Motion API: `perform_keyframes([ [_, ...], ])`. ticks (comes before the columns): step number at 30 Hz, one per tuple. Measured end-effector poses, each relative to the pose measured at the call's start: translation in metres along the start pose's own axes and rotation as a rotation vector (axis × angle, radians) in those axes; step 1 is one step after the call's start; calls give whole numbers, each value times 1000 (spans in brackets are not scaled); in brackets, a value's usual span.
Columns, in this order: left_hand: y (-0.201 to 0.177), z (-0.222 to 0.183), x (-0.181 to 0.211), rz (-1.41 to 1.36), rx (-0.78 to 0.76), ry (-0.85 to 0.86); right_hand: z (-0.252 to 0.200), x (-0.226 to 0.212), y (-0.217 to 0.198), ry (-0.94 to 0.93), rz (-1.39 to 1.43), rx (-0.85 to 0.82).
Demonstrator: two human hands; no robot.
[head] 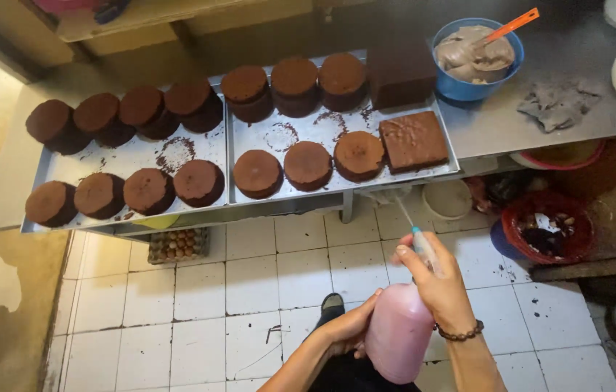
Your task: The person stirs chocolate frosting in a bowl with a spatula, sprays the cake layers with liquid from a spray bottle, spreads frosting onto the tops of round and square cake layers, and places additional cake layers on top to assemble layered cakes on metal trays.
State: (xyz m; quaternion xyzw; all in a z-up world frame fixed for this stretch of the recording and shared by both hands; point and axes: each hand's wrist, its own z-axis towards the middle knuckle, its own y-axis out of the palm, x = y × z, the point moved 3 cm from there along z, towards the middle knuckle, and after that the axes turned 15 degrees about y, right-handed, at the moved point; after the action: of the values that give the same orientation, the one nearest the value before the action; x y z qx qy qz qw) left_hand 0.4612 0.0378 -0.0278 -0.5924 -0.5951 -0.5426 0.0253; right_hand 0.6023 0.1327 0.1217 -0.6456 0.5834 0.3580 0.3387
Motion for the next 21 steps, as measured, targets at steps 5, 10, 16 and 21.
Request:
perform_keyframes([
  [5,-1,13,9,19,-10,-19,6,-7,-4,78,64,108],
  [10,-16,24,13,-37,-93,-11,28,3,-6,36,-81,76],
  [16,-34,23,12,-156,-200,-129,24,-38,25,-24,-256,-9],
  [21,-38,20,12,-201,-286,-85,31,-12,30,119,-170,43],
])
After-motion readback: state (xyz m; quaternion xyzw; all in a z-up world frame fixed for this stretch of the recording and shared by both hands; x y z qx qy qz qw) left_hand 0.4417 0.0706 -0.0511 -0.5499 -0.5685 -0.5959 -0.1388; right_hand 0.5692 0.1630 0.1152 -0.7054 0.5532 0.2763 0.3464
